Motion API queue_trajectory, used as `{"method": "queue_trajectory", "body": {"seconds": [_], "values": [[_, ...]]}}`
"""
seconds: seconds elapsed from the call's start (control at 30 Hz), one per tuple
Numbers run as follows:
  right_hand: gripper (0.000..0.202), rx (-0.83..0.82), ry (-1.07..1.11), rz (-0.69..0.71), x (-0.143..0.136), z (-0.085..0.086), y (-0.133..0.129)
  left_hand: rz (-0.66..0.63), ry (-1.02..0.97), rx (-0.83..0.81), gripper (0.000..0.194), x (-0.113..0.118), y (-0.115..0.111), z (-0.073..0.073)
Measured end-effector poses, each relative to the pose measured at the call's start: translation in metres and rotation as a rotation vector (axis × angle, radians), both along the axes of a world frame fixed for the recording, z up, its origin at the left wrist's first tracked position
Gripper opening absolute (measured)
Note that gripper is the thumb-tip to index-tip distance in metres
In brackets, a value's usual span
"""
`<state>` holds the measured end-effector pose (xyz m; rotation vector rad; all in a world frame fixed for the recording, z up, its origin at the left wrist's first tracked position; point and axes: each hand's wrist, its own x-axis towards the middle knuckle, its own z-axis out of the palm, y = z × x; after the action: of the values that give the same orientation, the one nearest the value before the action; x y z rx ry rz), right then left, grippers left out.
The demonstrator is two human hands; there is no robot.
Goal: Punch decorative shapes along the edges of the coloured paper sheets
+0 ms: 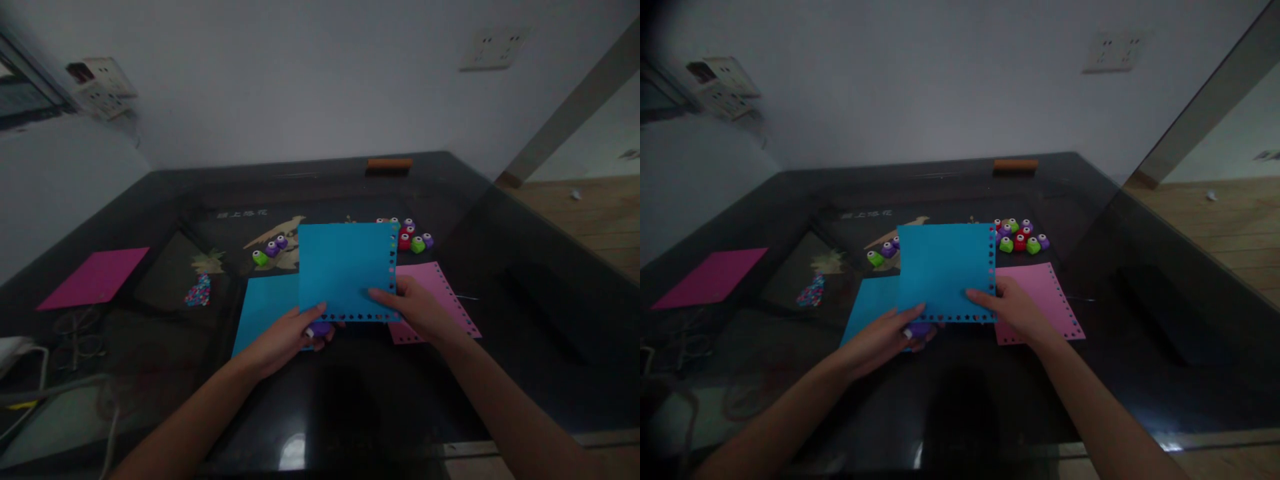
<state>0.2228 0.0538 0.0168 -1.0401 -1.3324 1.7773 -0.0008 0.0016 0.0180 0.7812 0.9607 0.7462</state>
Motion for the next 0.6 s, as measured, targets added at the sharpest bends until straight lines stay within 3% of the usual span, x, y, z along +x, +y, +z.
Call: {"method": "queue_trajectory", "body": {"seconds": [0.17,0.3,0.4,0.5,0.6], "values": [[0.057,0.098,0.179,0.002,-0.011,-0.001,-0.007,0.218,-0.164,0.041,0.03,0.01,0.003,-0.001],[0.033,0.445,-0.161,-0.014,-0.03,-0.002,-0.021,0.343,-0.18,0.049,0.032,0.015,0.001,-0.003],[0.036,0.672,-0.367,-0.076,-0.047,-0.005,-0.034,0.375,-0.097,0.063,0.041,0.017,-0.004,-0.005],[0.046,0.729,-0.425,-0.094,-0.059,-0.011,-0.042,0.352,-0.038,0.133,0.047,0.019,-0.01,-0.006],[0.037,0.723,-0.419,-0.129,-0.064,-0.014,-0.044,0.337,-0.043,0.192,0.049,0.023,-0.013,-0.005]]}}
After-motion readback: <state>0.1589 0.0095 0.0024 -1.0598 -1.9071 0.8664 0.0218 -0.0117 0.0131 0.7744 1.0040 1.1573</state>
